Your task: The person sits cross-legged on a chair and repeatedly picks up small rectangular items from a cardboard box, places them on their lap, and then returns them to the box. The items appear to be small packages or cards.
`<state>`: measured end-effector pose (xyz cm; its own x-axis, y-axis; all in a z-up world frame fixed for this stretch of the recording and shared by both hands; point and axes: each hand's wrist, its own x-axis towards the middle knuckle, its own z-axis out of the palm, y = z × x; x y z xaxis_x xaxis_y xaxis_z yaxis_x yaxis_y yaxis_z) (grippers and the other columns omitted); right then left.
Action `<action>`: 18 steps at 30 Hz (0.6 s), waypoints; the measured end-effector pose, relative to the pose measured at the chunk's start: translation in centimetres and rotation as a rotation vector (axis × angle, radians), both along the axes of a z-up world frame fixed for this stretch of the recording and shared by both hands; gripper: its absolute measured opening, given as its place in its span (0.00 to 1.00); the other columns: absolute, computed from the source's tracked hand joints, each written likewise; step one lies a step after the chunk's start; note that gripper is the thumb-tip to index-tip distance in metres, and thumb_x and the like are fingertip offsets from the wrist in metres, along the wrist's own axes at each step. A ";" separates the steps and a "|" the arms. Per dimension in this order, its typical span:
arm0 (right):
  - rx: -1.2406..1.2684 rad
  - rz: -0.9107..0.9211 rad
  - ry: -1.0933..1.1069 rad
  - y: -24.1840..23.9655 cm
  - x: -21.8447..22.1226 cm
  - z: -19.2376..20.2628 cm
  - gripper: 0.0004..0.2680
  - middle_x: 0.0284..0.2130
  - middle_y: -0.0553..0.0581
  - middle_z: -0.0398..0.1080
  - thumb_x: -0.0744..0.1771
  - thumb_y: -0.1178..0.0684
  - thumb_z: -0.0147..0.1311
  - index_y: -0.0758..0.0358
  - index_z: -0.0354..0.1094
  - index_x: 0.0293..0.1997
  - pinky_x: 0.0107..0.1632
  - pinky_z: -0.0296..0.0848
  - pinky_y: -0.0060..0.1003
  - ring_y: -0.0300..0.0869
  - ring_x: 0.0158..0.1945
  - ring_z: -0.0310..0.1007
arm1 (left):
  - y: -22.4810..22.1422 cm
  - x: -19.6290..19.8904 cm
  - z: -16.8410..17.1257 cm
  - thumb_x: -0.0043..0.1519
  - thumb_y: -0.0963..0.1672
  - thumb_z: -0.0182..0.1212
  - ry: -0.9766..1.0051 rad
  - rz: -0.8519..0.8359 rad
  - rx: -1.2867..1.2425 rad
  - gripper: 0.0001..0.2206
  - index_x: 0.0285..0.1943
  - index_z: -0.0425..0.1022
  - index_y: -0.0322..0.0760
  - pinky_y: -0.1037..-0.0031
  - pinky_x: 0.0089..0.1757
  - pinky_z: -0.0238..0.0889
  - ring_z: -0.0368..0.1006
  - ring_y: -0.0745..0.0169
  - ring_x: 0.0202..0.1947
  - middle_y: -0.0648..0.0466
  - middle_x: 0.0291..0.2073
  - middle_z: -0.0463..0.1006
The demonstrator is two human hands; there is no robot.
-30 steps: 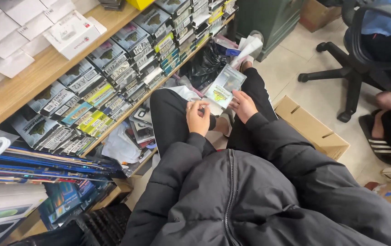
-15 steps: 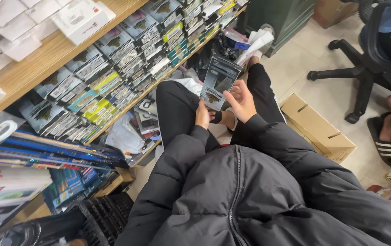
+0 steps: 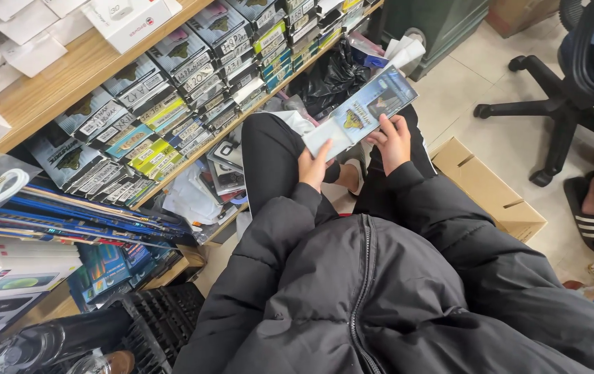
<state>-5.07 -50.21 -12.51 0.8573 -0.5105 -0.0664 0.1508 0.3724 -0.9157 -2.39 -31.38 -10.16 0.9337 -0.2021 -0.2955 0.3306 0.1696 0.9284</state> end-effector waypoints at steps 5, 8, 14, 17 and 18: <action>0.147 -0.106 0.037 -2.9 0.1 0.2 0.10 0.37 0.47 0.65 0.70 0.43 0.53 0.52 0.55 0.46 0.45 0.80 0.33 0.34 0.37 0.76 | 0.7 -0.7 2.5 0.63 0.45 0.68 0.062 0.084 -0.203 0.30 0.70 0.60 0.25 0.59 0.54 0.76 0.70 0.40 0.59 0.35 0.58 0.66; 0.207 -0.170 0.103 -5.7 -0.6 0.6 0.12 0.39 0.48 0.66 0.69 0.43 0.55 0.50 0.56 0.51 0.47 0.79 0.36 0.37 0.39 0.74 | 0.6 -0.4 2.3 0.60 0.46 0.71 0.100 0.152 -0.210 0.30 0.68 0.63 0.26 0.60 0.53 0.76 0.73 0.44 0.53 0.38 0.54 0.69; 0.389 -0.221 0.137 -15.5 -3.7 -0.9 0.22 0.52 0.56 0.62 0.66 0.46 0.65 0.56 0.56 0.62 0.62 0.72 0.46 0.48 0.59 0.70 | 1.0 -1.8 6.3 0.63 0.50 0.68 0.184 0.128 -0.356 0.34 0.74 0.58 0.31 0.48 0.64 0.51 0.58 0.46 0.66 0.39 0.65 0.62; 0.472 -0.235 0.146 -21.5 -6.2 -6.0 0.21 0.54 0.59 0.60 0.66 0.47 0.66 0.56 0.57 0.62 0.61 0.71 0.51 0.53 0.61 0.69 | 1.3 -3.9 10.1 0.61 0.58 0.63 0.222 -0.038 -0.204 0.44 0.80 0.47 0.37 0.46 0.70 0.31 0.35 0.41 0.78 0.41 0.78 0.47; 0.471 -0.242 0.148 -22.0 -7.2 -7.2 0.21 0.54 0.59 0.60 0.66 0.47 0.66 0.56 0.57 0.62 0.61 0.71 0.51 0.53 0.61 0.69 | 1.2 -3.8 9.5 0.61 0.58 0.63 0.227 -0.044 -0.204 0.44 0.80 0.47 0.37 0.46 0.70 0.31 0.35 0.41 0.78 0.41 0.78 0.47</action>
